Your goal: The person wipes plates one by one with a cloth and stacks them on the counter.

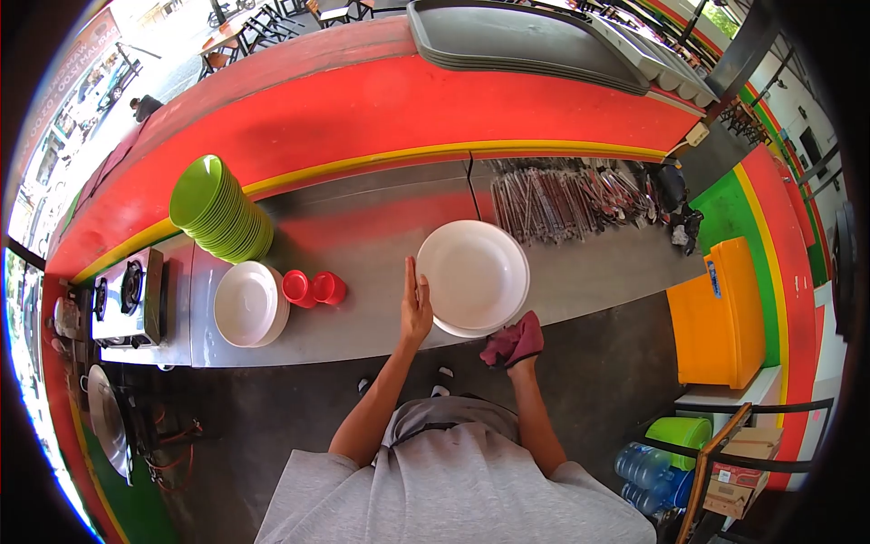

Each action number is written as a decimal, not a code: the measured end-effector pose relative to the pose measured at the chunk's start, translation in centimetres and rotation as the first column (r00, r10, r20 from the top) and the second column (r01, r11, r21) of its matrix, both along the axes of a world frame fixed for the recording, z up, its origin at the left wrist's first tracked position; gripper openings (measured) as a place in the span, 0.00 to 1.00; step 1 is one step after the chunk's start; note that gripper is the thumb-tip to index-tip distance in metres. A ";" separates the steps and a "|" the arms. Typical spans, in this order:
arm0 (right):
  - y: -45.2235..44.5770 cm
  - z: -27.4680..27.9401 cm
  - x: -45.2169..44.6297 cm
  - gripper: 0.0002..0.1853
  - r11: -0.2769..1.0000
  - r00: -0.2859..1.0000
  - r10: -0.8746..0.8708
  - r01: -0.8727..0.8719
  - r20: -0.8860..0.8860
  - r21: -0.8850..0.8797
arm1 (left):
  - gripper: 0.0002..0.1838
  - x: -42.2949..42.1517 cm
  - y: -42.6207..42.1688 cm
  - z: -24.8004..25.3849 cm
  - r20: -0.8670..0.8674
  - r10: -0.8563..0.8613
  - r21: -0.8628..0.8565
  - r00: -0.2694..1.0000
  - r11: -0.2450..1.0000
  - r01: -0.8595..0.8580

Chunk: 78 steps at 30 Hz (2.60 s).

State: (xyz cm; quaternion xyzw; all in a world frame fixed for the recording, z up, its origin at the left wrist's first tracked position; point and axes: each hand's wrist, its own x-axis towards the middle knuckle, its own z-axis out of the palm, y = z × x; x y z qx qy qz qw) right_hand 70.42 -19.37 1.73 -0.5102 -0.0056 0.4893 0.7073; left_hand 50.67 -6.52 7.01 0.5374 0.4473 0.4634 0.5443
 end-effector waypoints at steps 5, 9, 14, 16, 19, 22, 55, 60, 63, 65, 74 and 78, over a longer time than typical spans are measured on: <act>-0.5 1.8 -3.0 0.19 0.978 0.995 0.097 -0.091 0.022 -0.189 | 0.34 -3.1 -0.9 -0.7 0.067 -0.014 -0.043 0.998 0.999 0.016; 0.0 -2.4 -4.9 0.19 0.980 0.991 -0.048 0.071 0.128 -0.185 | 0.36 -7.2 -1.7 -0.8 0.114 0.056 -0.086 0.992 0.995 -0.047; -0.2 1.6 -10.0 0.21 0.982 0.998 -0.044 0.049 0.033 -0.185 | 0.35 -14.1 -3.3 -0.9 0.053 0.114 -0.102 0.992 0.989 -0.108; -0.2 1.7 -12.4 0.23 0.985 0.997 -0.061 0.066 0.035 -0.157 | 0.34 -17.0 -3.6 -0.6 0.031 0.154 -0.108 0.988 0.983 -0.150; 0.6 1.3 -16.2 0.23 0.994 1.000 0.025 -0.023 0.017 -0.104 | 0.33 -22.3 -4.2 -0.2 -0.026 0.234 -0.126 0.972 0.964 -0.235; 1.6 0.2 -20.0 0.24 0.974 0.976 0.215 -0.216 -0.017 -0.075 | 0.30 -27.4 -4.0 0.1 -0.028 0.373 -0.098 0.927 0.922 -0.374; 15.7 3.2 -50.2 0.16 0.840 -0.023 0.346 -0.437 0.938 -0.321 | 0.25 -51.1 6.2 -8.4 0.029 0.636 -0.029 0.771 0.772 -0.635; 15.9 2.0 -50.1 0.18 0.838 -0.005 0.322 -0.464 0.947 -0.287 | 0.24 -50.9 5.1 -6.3 -0.110 0.653 0.109 0.750 0.758 -0.644; 15.6 1.8 -50.0 0.22 0.840 -0.019 0.303 -0.466 0.953 -0.276 | 0.24 -51.1 4.6 -5.5 -0.062 0.626 0.162 0.778 0.775 -0.611; 15.3 1.7 -50.0 0.24 0.855 -0.048 0.271 -0.447 0.962 -0.263 | 0.23 -50.9 4.3 -4.6 -0.017 0.608 0.137 0.794 0.788 -0.600; 14.6 -0.1 -48.5 0.11 0.922 0.204 0.137 -0.384 0.969 -0.050 | 0.26 -50.4 2.9 -2.9 0.408 0.416 -0.044 0.813 0.898 -0.438; 13.5 1.9 -47.6 0.12 0.901 0.630 0.274 -0.433 0.727 0.035 | 0.26 -49.7 1.8 -1.5 0.413 0.399 -0.088 0.819 0.912 -0.400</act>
